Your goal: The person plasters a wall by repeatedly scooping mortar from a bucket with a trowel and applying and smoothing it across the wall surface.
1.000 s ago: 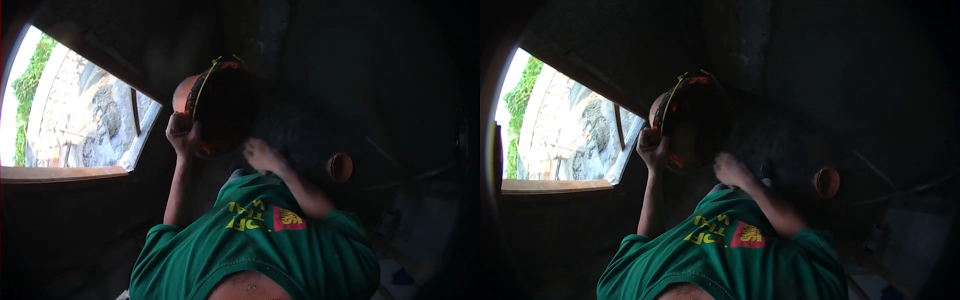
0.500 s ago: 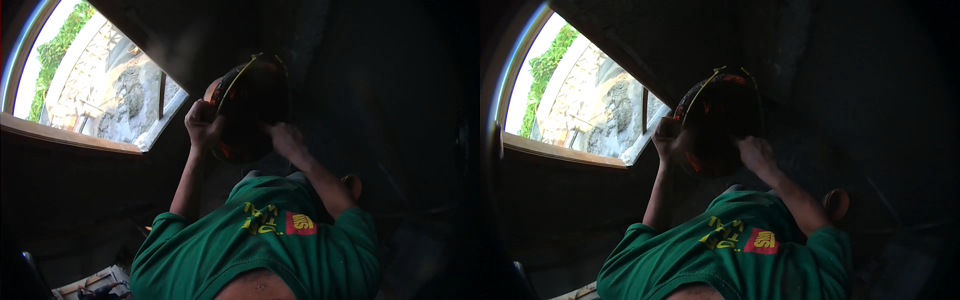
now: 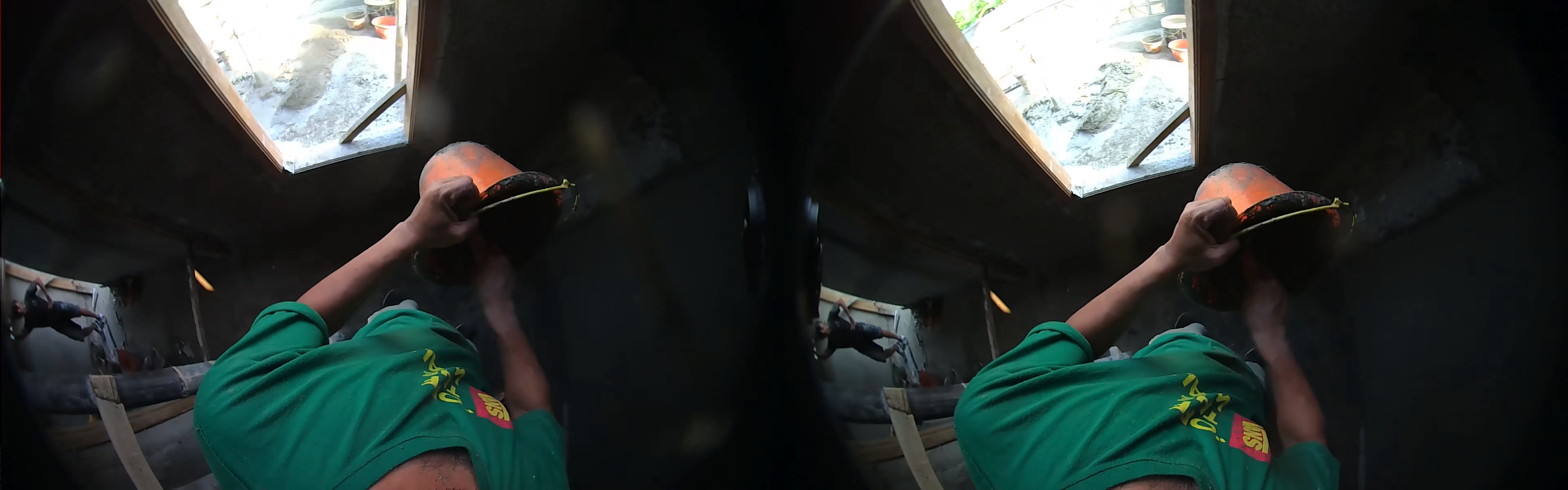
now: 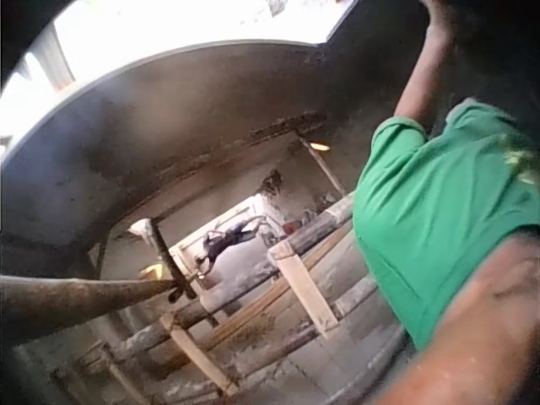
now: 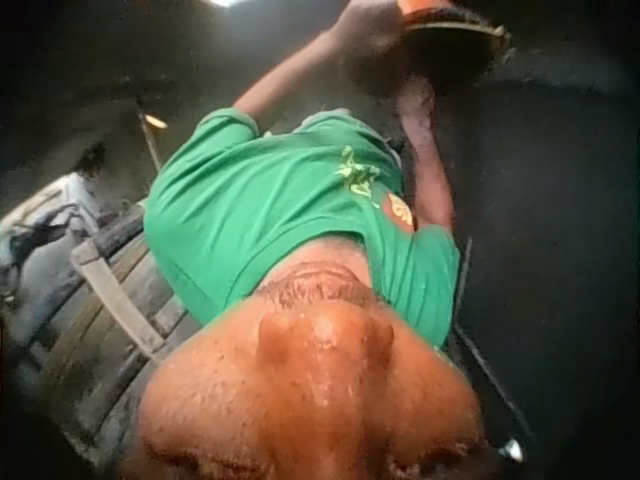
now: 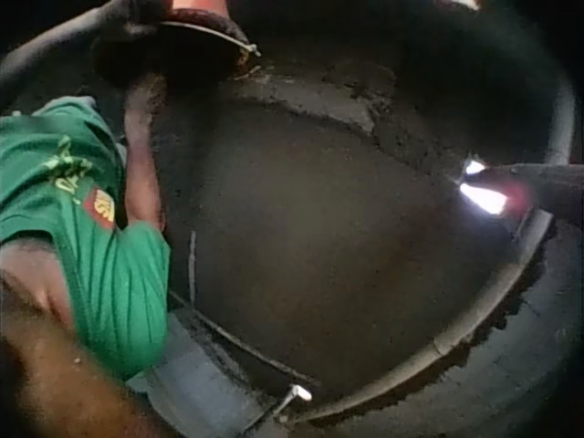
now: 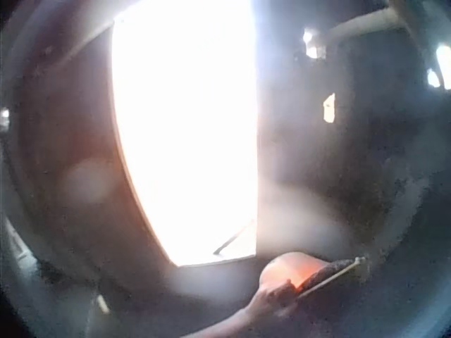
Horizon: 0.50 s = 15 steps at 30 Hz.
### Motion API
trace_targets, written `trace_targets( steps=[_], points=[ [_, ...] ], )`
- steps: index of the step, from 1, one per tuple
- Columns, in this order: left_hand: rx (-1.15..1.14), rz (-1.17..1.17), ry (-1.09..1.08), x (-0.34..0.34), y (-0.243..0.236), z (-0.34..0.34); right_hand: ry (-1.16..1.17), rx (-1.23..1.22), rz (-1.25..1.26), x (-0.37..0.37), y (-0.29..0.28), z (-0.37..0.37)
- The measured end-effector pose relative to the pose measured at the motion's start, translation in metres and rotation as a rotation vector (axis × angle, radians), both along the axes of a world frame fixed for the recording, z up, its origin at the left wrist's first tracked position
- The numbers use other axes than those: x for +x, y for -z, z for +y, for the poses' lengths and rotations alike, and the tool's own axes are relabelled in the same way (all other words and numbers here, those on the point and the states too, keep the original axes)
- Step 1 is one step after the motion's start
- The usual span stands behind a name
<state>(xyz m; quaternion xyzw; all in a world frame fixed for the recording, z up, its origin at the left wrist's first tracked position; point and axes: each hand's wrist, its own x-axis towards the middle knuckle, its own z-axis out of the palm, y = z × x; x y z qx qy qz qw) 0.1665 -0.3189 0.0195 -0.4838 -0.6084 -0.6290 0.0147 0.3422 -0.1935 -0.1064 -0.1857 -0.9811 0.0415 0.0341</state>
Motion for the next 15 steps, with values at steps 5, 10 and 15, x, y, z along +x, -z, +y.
trace_targets(
  steps=[5,10,15],
  points=[
    [-0.028,0.058,-0.168,-0.027,-0.001,-0.043,-0.075,-0.217,-0.066,-0.018,-0.069,-0.016],
    [-0.013,0.108,-0.158,-0.026,-0.003,-0.034,-0.209,-0.094,0.383,-0.047,-0.008,-0.008],
    [-0.080,0.088,-0.260,-0.032,0.010,-0.051,-0.137,-0.076,-0.230,-0.030,-0.077,-0.017]
  ],
)
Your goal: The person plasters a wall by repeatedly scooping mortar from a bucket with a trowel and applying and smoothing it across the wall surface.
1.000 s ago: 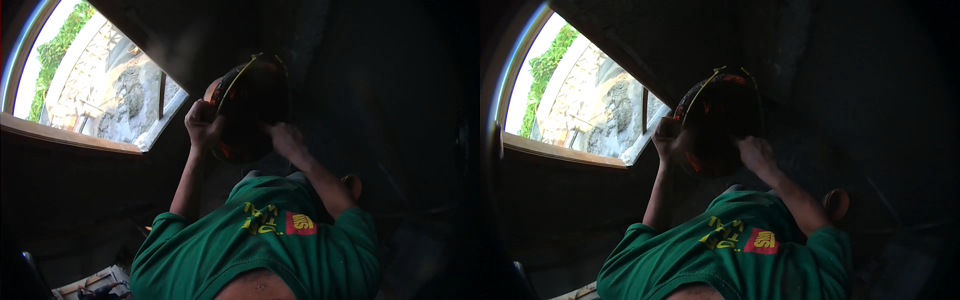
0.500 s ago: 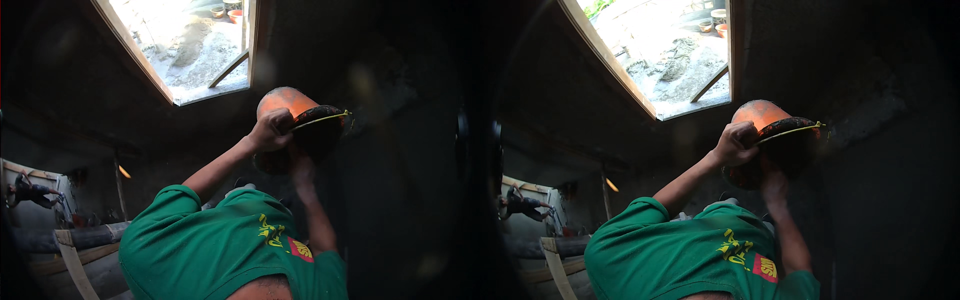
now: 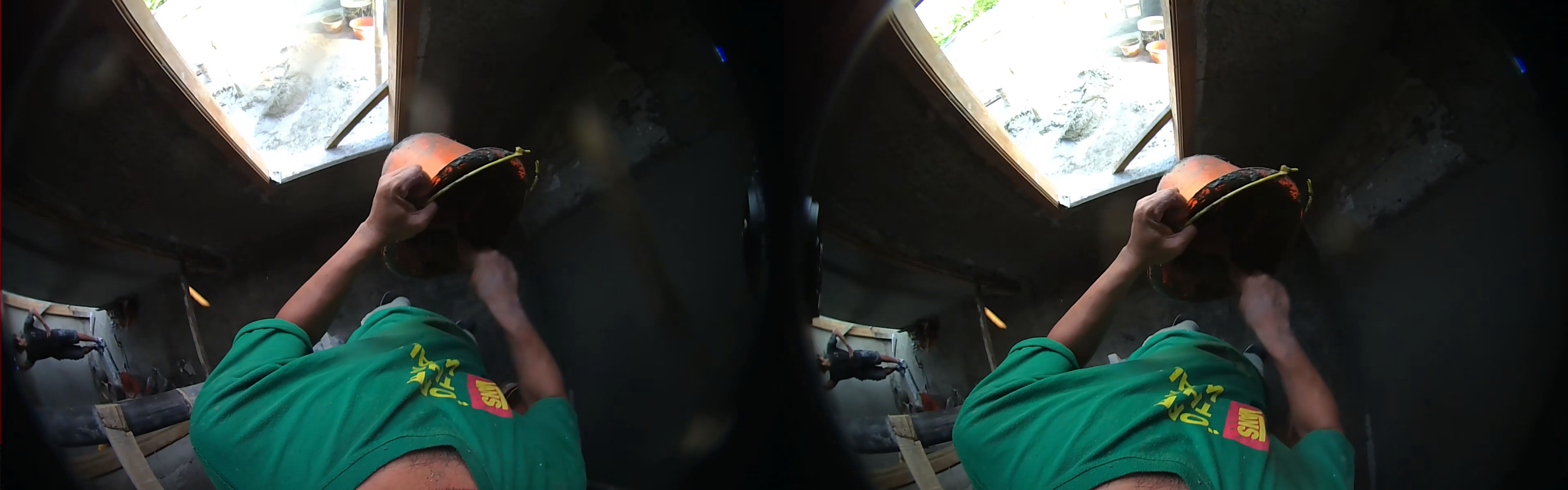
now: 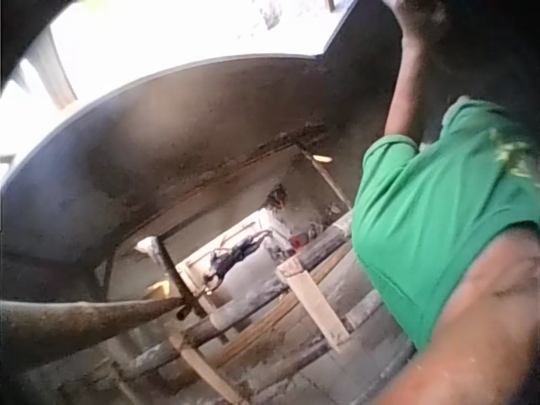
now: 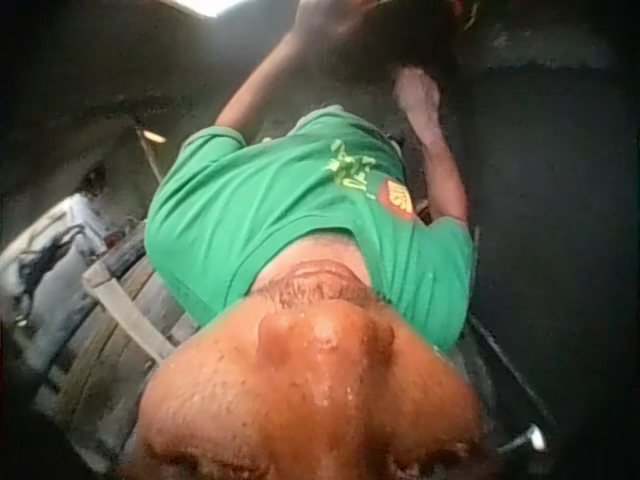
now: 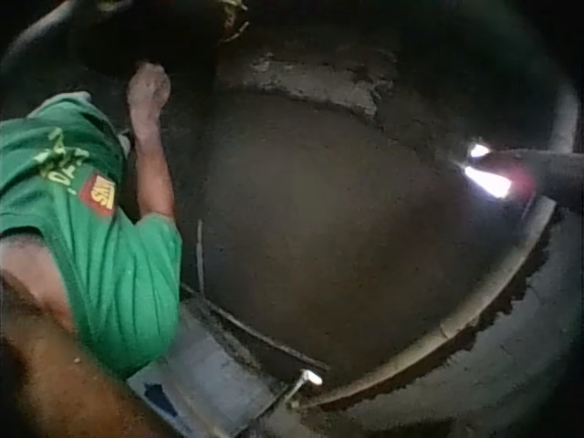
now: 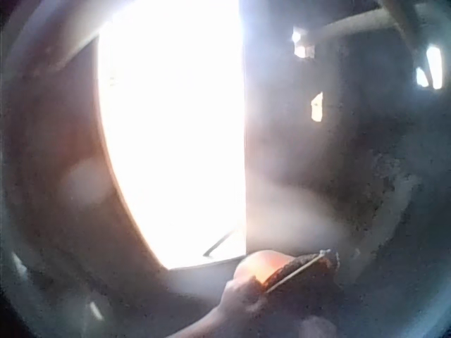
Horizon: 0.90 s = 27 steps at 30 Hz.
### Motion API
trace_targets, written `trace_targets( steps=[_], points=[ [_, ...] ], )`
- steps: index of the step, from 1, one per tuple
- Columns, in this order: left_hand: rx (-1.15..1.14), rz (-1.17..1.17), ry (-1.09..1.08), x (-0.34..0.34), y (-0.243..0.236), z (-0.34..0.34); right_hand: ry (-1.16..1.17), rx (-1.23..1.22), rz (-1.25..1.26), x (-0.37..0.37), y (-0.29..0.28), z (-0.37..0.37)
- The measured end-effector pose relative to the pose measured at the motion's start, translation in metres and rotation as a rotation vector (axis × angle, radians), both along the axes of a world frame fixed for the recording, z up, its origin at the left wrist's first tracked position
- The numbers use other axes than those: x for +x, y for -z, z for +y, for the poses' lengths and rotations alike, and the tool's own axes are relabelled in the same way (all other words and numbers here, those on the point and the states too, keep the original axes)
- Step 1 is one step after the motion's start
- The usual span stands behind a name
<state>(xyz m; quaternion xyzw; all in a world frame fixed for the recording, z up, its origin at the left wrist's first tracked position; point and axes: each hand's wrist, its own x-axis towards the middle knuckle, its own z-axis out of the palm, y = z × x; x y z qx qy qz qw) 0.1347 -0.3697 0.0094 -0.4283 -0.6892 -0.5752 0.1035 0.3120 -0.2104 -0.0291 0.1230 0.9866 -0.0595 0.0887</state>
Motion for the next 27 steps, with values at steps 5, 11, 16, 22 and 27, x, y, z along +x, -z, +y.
trace_targets(
  steps=[5,11,16,22,27],
  points=[
    [-0.006,0.023,0.107,0.007,-0.005,0.019,0.129,0.029,0.308,-0.008,0.033,0.000],
    [-0.057,-0.013,0.080,0.003,0.001,0.018,0.069,-0.079,0.093,0.009,0.012,0.009],
    [-0.038,0.029,0.085,-0.005,0.009,0.032,0.224,0.011,0.235,-0.004,0.057,-0.010],
    [-0.057,0.011,0.051,0.008,0.005,0.035,0.286,-0.122,0.309,0.006,0.026,0.004],
    [-0.024,0.091,0.102,0.008,0.004,0.048,0.363,-0.109,0.282,0.013,0.048,0.002]
  ],
)
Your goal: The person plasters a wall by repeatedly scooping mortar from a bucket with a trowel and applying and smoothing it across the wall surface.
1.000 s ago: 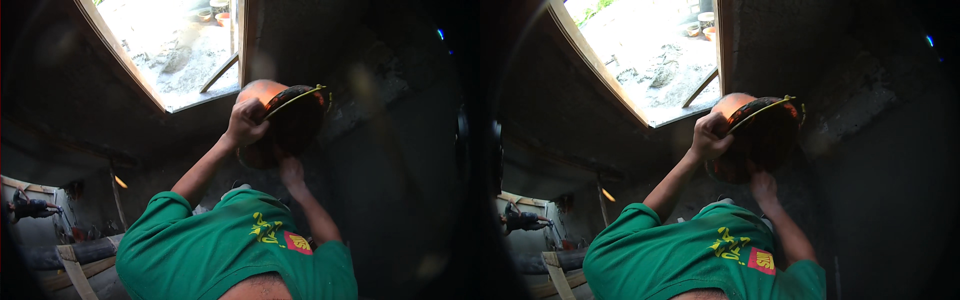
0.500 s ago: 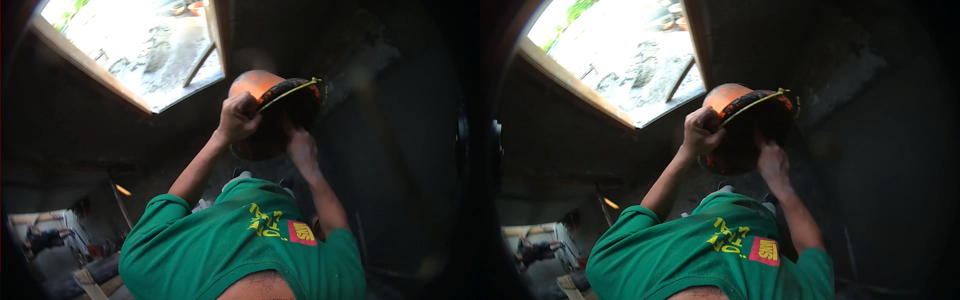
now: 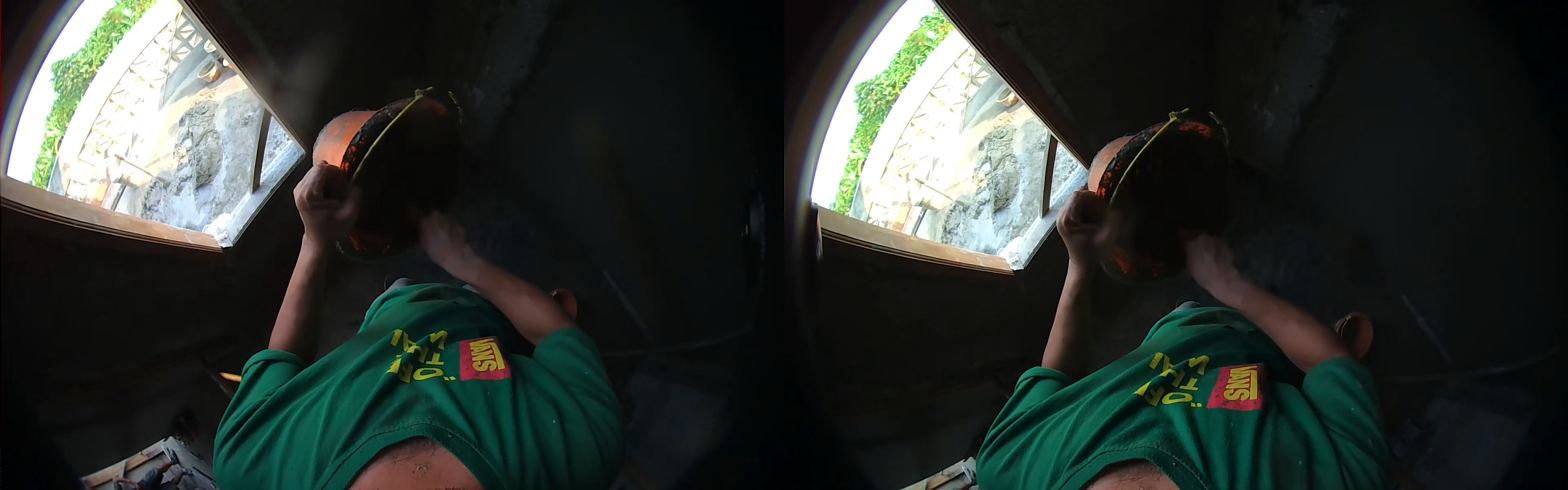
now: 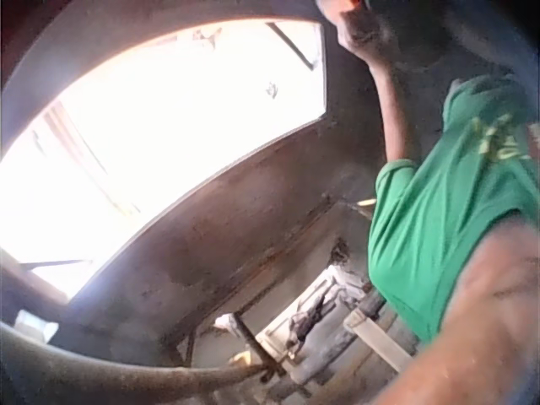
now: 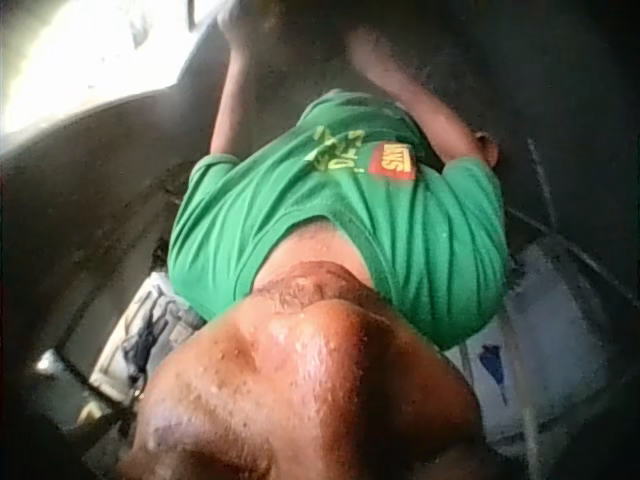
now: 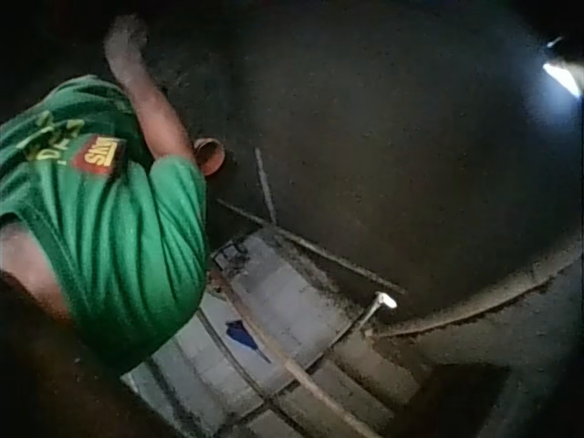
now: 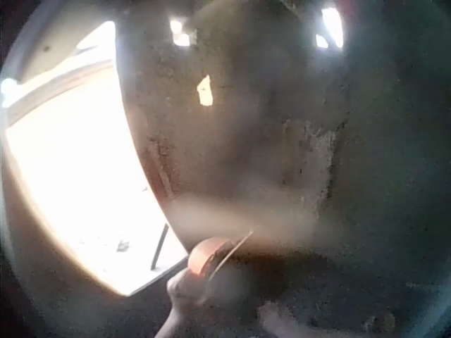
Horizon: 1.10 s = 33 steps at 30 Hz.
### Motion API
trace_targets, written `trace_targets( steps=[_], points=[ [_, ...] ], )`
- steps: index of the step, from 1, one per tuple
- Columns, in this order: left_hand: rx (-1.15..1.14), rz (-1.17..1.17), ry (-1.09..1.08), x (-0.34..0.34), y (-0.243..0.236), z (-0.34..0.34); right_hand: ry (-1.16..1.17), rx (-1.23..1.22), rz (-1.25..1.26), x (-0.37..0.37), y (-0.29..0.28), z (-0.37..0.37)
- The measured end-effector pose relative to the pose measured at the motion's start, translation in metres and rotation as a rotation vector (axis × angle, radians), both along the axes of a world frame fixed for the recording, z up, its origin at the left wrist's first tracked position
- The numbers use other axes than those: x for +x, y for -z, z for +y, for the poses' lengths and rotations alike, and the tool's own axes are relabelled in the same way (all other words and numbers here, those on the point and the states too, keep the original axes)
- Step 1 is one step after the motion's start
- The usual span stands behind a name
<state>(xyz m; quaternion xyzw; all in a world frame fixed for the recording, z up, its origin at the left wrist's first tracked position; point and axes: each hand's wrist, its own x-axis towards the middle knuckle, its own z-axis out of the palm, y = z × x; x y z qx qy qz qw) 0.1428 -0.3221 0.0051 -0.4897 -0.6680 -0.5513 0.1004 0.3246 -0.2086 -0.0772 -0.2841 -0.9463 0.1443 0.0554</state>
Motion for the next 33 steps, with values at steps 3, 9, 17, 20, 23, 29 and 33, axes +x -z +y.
trace_targets(
  steps=[3,9,17,20,23,29,33],
  points=[
    [-0.011,0.010,-0.025,0.005,-0.001,0.000,-0.183,0.013,-0.065,0.009,-0.018,0.010],
    [-0.011,0.080,-0.066,0.007,-0.001,0.006,-0.019,0.251,0.146,-0.002,0.012,0.010],
    [0.040,0.229,0.046,0.019,-0.003,0.029,-0.162,0.204,-0.256,-0.014,-0.012,0.063],
    [0.016,0.227,0.136,0.029,-0.018,0.035,-0.209,0.030,-0.283,-0.002,-0.010,0.065],
    [0.009,0.208,0.182,0.043,-0.028,0.031,-0.322,-0.144,-0.198,0.018,-0.003,0.067],
    [-0.054,0.081,0.234,0.049,-0.020,0.014,-0.460,-0.454,0.039,0.027,0.043,0.030],
    [-0.075,-0.199,0.084,0.031,0.022,0.002,-0.258,-0.756,0.194,0.018,0.062,-0.004]
  ],
)
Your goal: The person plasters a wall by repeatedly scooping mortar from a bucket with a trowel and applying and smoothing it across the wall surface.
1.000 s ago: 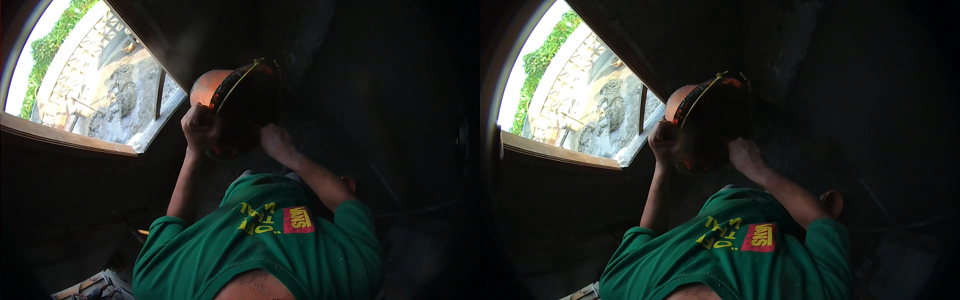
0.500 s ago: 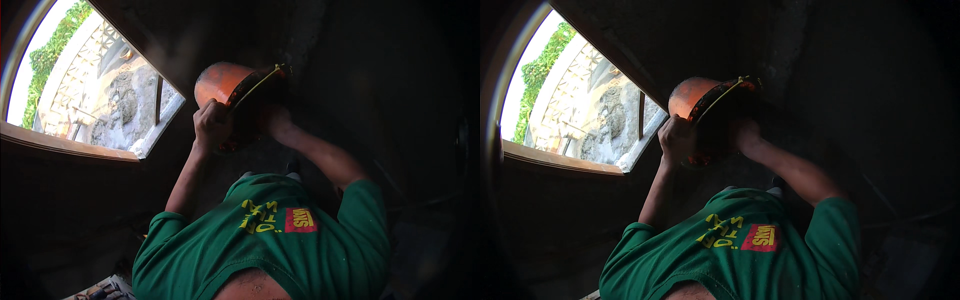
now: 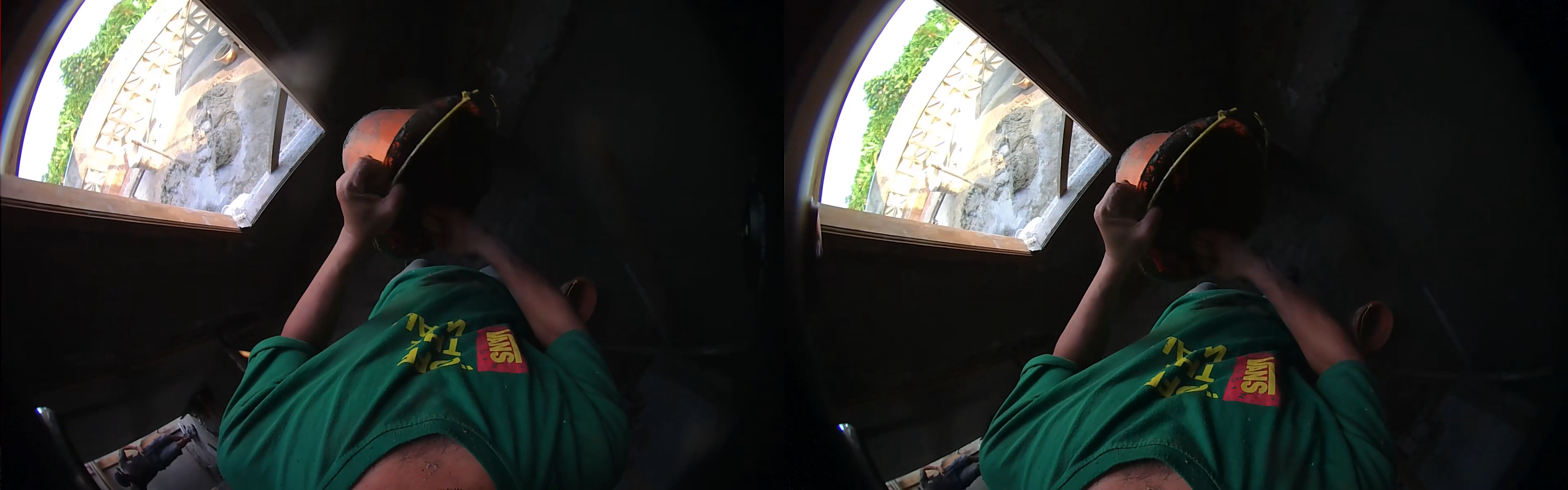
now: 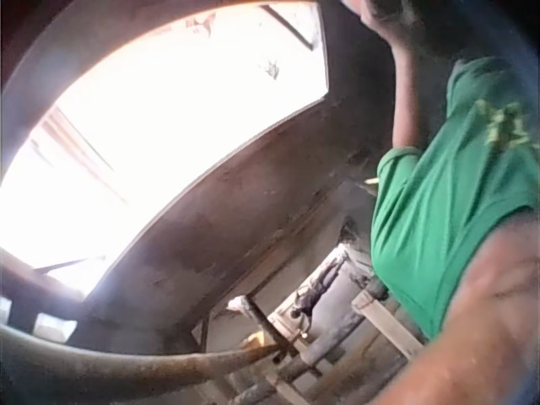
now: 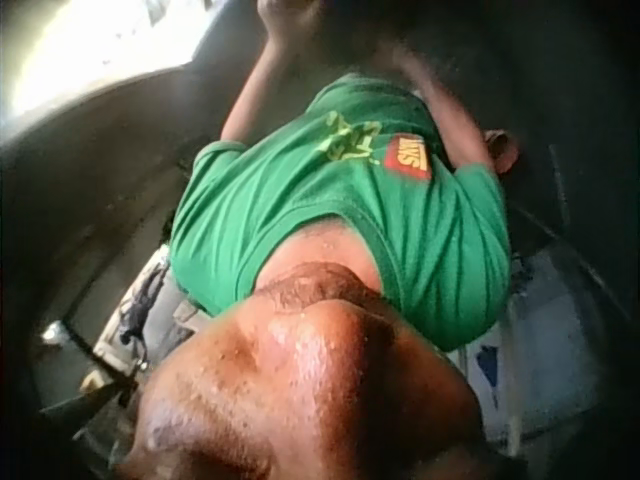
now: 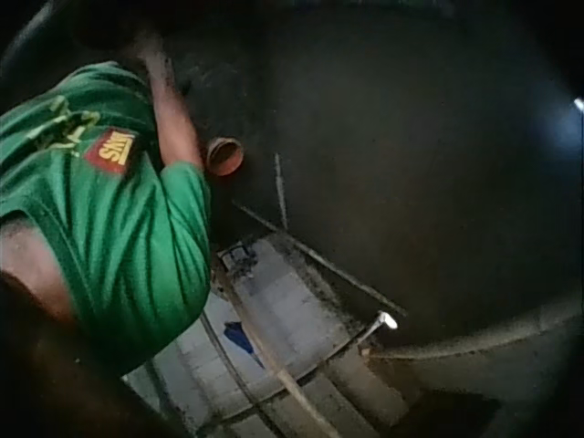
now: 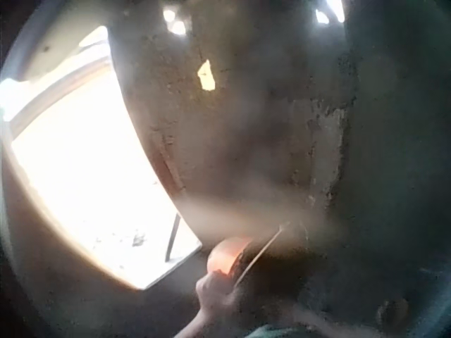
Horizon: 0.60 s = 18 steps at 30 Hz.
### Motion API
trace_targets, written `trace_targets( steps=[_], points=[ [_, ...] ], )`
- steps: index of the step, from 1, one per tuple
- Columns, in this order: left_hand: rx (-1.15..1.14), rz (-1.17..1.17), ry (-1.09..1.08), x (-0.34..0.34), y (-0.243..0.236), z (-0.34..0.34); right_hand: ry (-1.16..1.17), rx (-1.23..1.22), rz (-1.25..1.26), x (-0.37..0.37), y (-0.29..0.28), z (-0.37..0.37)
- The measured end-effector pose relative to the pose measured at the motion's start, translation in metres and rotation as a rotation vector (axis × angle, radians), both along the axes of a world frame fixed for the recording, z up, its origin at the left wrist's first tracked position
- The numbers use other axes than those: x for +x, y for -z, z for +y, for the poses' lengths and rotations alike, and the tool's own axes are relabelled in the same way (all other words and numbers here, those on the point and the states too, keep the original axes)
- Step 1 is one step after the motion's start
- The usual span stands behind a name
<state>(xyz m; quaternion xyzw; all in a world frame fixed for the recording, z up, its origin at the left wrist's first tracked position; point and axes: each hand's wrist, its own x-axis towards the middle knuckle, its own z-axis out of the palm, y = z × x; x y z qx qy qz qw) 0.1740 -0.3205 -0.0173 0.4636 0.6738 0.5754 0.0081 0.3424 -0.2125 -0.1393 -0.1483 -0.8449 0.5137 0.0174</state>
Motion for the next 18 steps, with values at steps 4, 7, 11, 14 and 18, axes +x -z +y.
trace_targets(
  steps=[4,7,11,14,18],
  points=[
    [0.209,-0.401,-0.193,-0.014,0.044,-0.012,-0.030,-0.035,0.140,0.003,-0.053,0.000],
    [0.286,-0.407,-0.339,-0.018,0.045,-0.027,0.013,-0.083,0.061,0.004,-0.070,0.004],
    [0.341,-0.558,-0.360,-0.017,0.054,-0.023,0.137,0.284,-0.130,0.007,-0.064,0.025],
    [0.263,-0.488,-0.425,-0.015,0.071,-0.012,0.162,0.420,-0.202,0.003,-0.036,0.050],
    [0.120,-0.509,-0.520,-0.008,0.110,-0.010,0.148,0.400,-0.165,0.008,-0.031,0.080]
  ],
)
